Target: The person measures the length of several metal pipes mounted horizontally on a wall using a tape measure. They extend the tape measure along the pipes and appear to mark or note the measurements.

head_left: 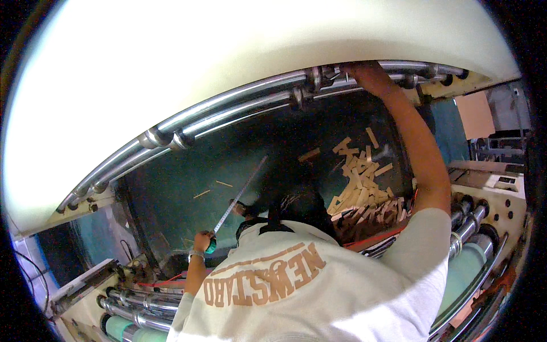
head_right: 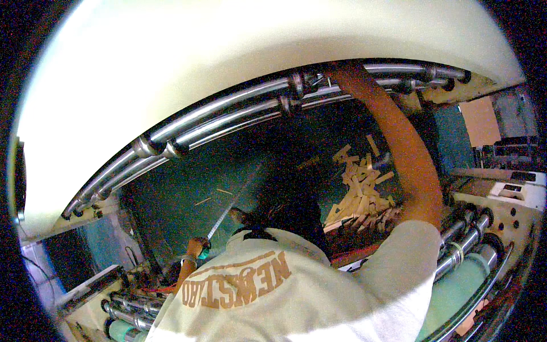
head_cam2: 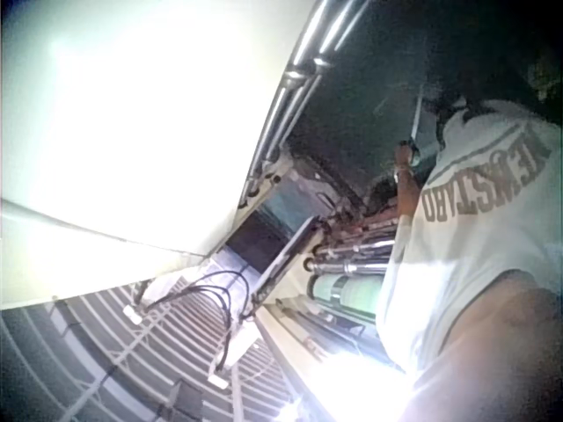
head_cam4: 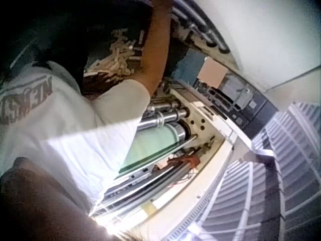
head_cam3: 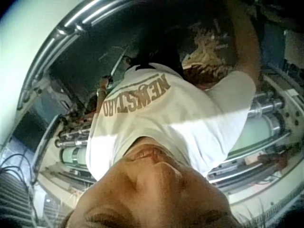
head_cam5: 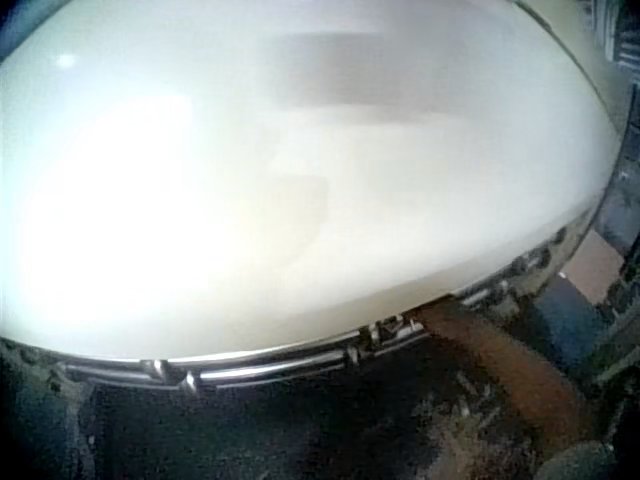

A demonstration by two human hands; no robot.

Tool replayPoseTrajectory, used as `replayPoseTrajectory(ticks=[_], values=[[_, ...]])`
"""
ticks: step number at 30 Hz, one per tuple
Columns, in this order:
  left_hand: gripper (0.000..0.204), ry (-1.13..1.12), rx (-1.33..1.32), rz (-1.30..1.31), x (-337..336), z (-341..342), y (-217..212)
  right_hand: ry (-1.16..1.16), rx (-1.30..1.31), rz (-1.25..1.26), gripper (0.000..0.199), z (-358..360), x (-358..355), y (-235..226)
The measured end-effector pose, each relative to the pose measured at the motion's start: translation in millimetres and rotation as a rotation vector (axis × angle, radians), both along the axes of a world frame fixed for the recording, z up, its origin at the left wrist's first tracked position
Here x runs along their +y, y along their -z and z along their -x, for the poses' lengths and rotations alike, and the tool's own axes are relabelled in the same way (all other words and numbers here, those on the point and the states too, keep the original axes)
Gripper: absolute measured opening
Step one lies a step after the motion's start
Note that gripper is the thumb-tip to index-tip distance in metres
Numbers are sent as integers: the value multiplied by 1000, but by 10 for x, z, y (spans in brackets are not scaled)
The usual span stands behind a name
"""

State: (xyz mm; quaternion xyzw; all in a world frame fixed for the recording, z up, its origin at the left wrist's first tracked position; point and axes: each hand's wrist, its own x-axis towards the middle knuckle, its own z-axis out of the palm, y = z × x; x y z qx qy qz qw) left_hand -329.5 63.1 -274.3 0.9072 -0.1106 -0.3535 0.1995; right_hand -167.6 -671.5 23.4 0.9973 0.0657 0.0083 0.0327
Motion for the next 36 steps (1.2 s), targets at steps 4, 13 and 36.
replayPoseTrajectory(ticks=[4,13,36], values=[[18,-397,324,292,-143,-33,-147,-26,-102,-14,27,111,9,75],[18,108,1,6,-29,-5,-163,610,-474,-947,21,1015,668,736],[27,-258,38,-96,-89,-357,-646,864,-499,-2627,28,73,1404,2726]])
